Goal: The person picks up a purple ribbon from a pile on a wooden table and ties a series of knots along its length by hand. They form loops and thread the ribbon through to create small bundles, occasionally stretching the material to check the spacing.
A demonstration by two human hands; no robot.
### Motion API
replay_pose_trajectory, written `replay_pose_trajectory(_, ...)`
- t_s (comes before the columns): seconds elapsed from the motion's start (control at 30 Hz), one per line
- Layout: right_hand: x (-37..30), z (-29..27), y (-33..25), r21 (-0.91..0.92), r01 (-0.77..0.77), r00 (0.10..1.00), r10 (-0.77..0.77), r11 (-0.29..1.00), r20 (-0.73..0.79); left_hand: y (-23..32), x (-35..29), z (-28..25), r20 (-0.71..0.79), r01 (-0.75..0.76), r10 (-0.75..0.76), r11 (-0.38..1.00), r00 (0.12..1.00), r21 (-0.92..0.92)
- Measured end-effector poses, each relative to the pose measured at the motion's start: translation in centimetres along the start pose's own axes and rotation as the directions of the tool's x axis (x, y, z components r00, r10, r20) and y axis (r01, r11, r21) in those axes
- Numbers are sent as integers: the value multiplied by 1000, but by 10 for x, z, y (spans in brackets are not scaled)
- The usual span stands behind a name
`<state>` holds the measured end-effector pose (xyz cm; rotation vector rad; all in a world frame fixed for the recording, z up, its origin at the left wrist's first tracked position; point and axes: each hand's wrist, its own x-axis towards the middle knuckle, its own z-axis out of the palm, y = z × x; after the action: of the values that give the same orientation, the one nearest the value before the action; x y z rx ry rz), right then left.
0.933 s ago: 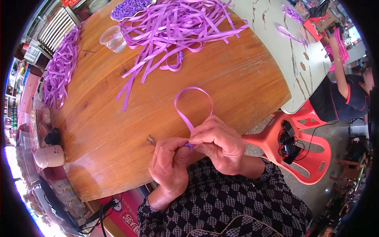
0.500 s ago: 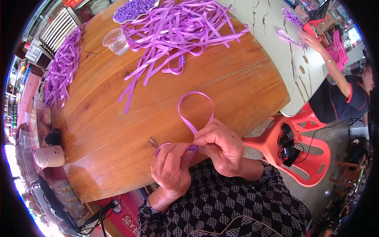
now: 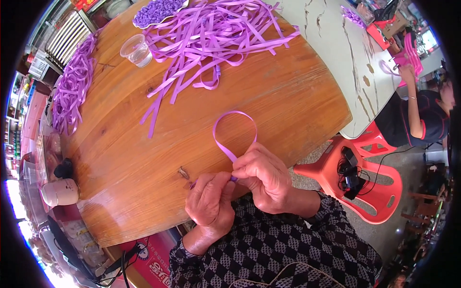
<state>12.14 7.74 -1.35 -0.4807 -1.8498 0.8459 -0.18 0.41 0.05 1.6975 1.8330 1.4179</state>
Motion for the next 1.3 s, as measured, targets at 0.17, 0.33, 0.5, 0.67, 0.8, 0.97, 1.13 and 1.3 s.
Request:
replay_pose_trajectory(0.17,-5,3,-3,148,-161,982,172,976,-71,0,7,0,37,109,-105,983,994,-150)
replay_pose_trajectory(0.33,-7,6,-9,251,-279,947,308,927,-88,-1,6,1,10,60,-59,985,998,-159)
replay_pose_trajectory(0.5,-3,1,-12,183,-214,974,224,960,-33,-5,5,-1,-65,-120,118,992,991,-34)
replay_pose_trajectory(0.67,1,-7,-5,96,-108,993,104,989,47,-1,7,-13,63,-157,150,980,987,121)
replay_pose_trajectory(0.8,3,-10,-4,43,-15,995,10,999,102,-3,7,-16,128,-210,194,970,973,126)
replay_pose_trajectory(0.97,2,-12,1,-16,70,987,-67,997,145,-9,13,-14,176,-226,215,973,961,46)
replay_pose_trajectory(1.13,10,-11,0,14,35,997,-36,999,75,-7,19,-12,179,-80,111,982,978,-169)
replay_pose_trajectory(1.3,10,-10,3,68,3,997,1,998,-71,-9,19,-9,307,325,-158,708,938,-627)
